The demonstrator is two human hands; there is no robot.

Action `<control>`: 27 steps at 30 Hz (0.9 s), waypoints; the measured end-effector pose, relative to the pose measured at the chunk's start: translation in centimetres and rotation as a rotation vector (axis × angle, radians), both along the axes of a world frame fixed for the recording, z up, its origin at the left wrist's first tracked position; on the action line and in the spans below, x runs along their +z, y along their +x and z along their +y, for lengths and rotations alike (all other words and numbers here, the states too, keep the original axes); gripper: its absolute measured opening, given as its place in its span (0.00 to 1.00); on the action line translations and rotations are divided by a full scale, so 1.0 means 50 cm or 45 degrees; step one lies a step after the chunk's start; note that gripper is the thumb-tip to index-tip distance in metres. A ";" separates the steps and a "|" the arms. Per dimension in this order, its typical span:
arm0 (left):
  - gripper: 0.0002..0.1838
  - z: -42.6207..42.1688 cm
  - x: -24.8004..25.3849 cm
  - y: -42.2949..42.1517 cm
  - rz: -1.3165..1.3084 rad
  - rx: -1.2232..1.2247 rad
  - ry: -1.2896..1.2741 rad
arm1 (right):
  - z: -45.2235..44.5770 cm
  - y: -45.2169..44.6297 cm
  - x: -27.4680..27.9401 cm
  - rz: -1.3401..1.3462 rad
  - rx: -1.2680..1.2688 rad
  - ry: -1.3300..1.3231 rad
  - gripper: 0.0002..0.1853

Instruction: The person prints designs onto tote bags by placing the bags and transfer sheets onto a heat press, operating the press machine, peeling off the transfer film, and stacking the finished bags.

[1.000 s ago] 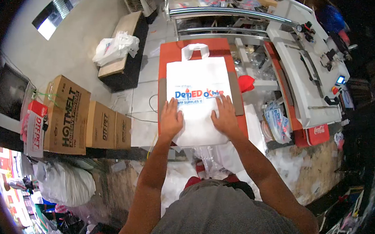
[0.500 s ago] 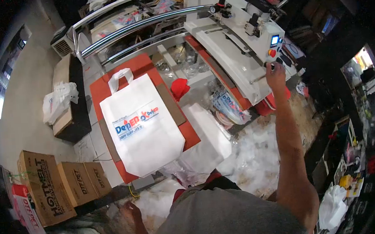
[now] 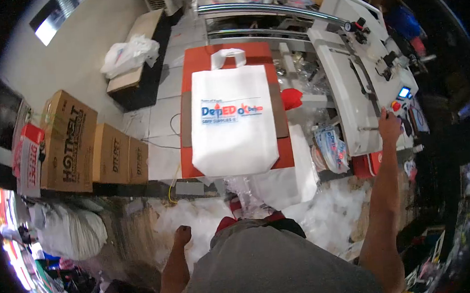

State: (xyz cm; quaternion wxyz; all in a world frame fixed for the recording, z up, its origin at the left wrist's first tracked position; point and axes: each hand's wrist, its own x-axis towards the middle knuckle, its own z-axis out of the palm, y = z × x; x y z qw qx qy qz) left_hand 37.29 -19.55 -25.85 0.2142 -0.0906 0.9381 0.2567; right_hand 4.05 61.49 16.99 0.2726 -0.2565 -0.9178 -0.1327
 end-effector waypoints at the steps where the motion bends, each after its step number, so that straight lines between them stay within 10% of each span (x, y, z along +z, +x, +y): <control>1: 0.19 0.009 0.007 0.001 -0.001 0.024 -0.003 | -0.033 0.003 0.005 -0.001 0.024 -0.003 0.28; 4: 0.21 0.065 0.056 -0.056 -0.135 -0.271 -0.157 | -0.085 0.004 -0.014 -0.023 0.268 -0.188 0.26; 13: 0.20 0.134 -0.016 -0.078 -0.039 0.375 0.431 | -0.278 0.035 -0.006 0.005 1.017 -0.351 0.11; 17: 0.19 0.183 0.030 -0.067 0.094 0.028 0.064 | -0.381 0.027 -0.016 -0.219 1.206 -0.212 0.10; 20: 0.19 0.276 0.133 -0.047 -0.048 0.541 0.154 | -0.473 0.023 0.019 -0.260 1.479 -0.453 0.09; 27: 0.19 0.474 0.162 0.085 0.004 0.683 0.107 | -0.615 -0.020 0.000 -0.199 1.936 -0.458 0.09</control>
